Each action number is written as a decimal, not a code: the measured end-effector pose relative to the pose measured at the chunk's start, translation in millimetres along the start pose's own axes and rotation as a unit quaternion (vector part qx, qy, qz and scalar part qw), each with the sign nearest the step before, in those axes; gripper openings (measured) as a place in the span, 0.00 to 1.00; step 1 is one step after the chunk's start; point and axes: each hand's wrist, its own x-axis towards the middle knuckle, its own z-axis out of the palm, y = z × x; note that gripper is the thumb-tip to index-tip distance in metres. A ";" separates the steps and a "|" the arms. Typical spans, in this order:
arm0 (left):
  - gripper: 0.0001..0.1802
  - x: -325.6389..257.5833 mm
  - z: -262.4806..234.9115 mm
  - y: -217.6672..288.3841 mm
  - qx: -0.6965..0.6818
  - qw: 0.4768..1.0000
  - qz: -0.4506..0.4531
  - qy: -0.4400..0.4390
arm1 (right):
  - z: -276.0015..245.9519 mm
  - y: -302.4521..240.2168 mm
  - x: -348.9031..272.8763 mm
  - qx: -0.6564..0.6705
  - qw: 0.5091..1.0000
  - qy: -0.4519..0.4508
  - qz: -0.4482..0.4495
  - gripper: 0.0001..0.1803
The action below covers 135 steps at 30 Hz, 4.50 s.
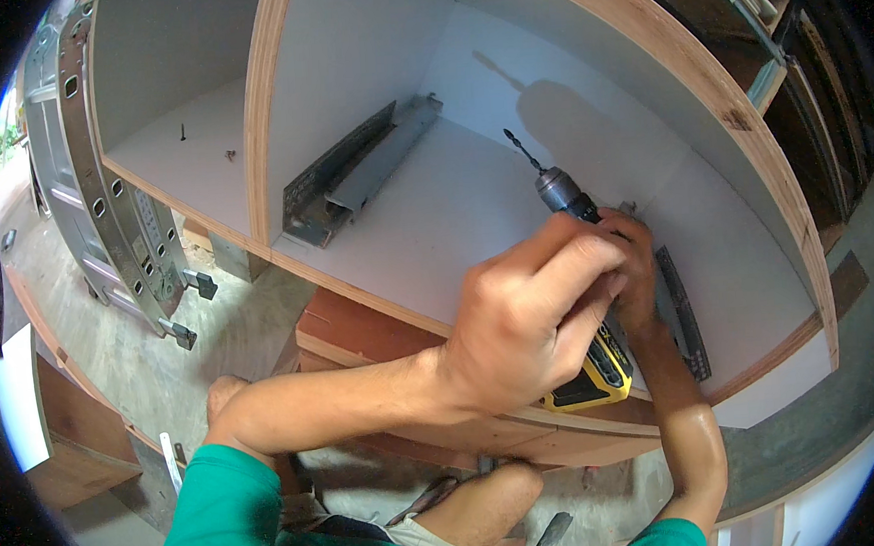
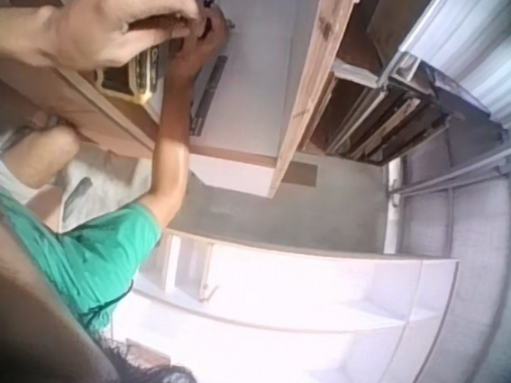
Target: The person uses a cordless drill to attach metal drawer slides to the interior sides of a wooden cabinet. They position each slide, align it with pre-drilled holes, and drive screws to secure it in place.
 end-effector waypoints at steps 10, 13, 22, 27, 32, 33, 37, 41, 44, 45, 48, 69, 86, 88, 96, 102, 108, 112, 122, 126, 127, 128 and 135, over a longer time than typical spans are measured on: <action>0.17 72.4 -69.9 -47.7 -0.009 0.965 -0.238 -0.112 | 9.6 -41.4 24.2 -0.117 0.986 0.031 -0.116 0.30; 0.24 86.0 -83.1 -52.5 0.036 0.950 -0.251 -0.182 | 7.4 -47.3 27.9 -0.110 0.984 0.040 -0.131 0.33; 0.38 84.3 -87.3 -89.7 0.166 0.914 -0.265 -0.258 | 7.6 -53.6 32.3 -0.143 0.965 0.074 -0.207 0.33; 0.40 76.4 -90.2 -93.6 0.171 0.920 -0.273 -0.222 | 11.8 -57.9 32.8 -0.137 0.960 0.097 -0.225 0.30; 0.40 69.3 -92.5 -79.7 0.127 0.936 -0.265 -0.196 | 10.1 -57.3 31.8 -0.138 0.961 0.087 -0.222 0.28; 0.40 68.6 -93.6 -78.5 0.127 0.935 -0.263 -0.200 | 10.5 -56.7 31.4 -0.134 0.962 0.088 -0.222 0.28; 0.40 66.2 -96.5 -71.4 0.158 0.928 -0.262 -0.213 | 10.6 -57.9 31.8 -0.137 0.961 0.089 -0.224 0.27; 0.41 63.6 -100.6 -75.4 0.127 0.932 -0.254 -0.224 | 13.3 -59.7 32.0 -0.139 0.959 0.089 -0.232 0.28; 0.42 61.8 -100.5 -76.5 0.109 0.933 -0.260 -0.225 | 12.8 -60.9 31.2 -0.141 0.958 0.091 -0.233 0.28; 0.42 61.8 -100.4 -77.0 0.097 0.932 -0.266 -0.224 | 12.4 -61.1 30.9 -0.144 0.958 0.090 -0.233 0.28; 0.42 62.2 -100.1 -75.0 0.095 0.932 -0.269 -0.222 | 12.4 -61.0 31.4 -0.151 0.954 0.086 -0.246 0.27; 0.41 48.6 -102.8 -75.4 0.131 0.945 -0.229 -0.191 | 11.2 -60.4 28.9 -0.157 0.955 0.066 -0.242 0.31; 0.44 44.1 -107.1 -73.0 0.078 0.937 -0.283 -0.189 | 15.5 -35.2 23.4 -0.044 0.973 0.050 -0.223 0.16; 0.46 46.1 -109.5 -74.3 0.088 0.930 -0.297 -0.199 | 18.0 -33.4 24.5 -0.016 0.973 0.059 -0.221 0.12; 0.48 36.2 -101.9 -64.6 0.036 0.936 -0.321 -0.140 | 25.0 -26.4 9.1 0.119 0.992 0.043 -0.022 0.16; 0.49 32.3 -97.7 -64.5 0.009 0.942 -0.321 -0.101 | 21.7 -35.4 16.0 0.073 0.989 0.044 -0.124 0.18; 0.42 33.8 -97.2 -59.4 0.020 0.940 -0.332 -0.078 | 18.3 -53.9 23.0 -0.113 0.971 0.059 -0.202 0.30; 0.36 33.9 -99.9 -62.3 -0.036 0.933 -0.352 -0.069 | 18.1 -57.7 24.3 -0.106 0.978 0.025 -0.177 0.33; 0.30 36.1 -101.0 -61.5 -0.089 0.926 -0.359 -0.077 | 16.5 -60.8 24.7 -0.111 0.977 0.019 -0.182 0.31; 0.30 36.2 -99.7 -57.8 -0.094 0.924 -0.363 -0.071 | 16.2 -61.5 25.2 -0.125 0.972 0.032 -0.195 0.32; 0.29 36.0 -99.9 -56.5 -0.094 0.923 -0.366 -0.068 | 17.0 -61.0 25.0 -0.124 0.972 0.035 -0.198 0.32; 0.29 35.7 -100.6 -57.4 -0.096 0.925 -0.361 -0.071 | 18.6 -60.1 24.7 -0.121 0.972 0.036 -0.196 0.33; 0.31 34.2 -99.9 -61.7 -0.093 0.930 -0.348 -0.077 | 16.0 -60.6 23.9 -0.137 0.970 0.031 -0.198 0.35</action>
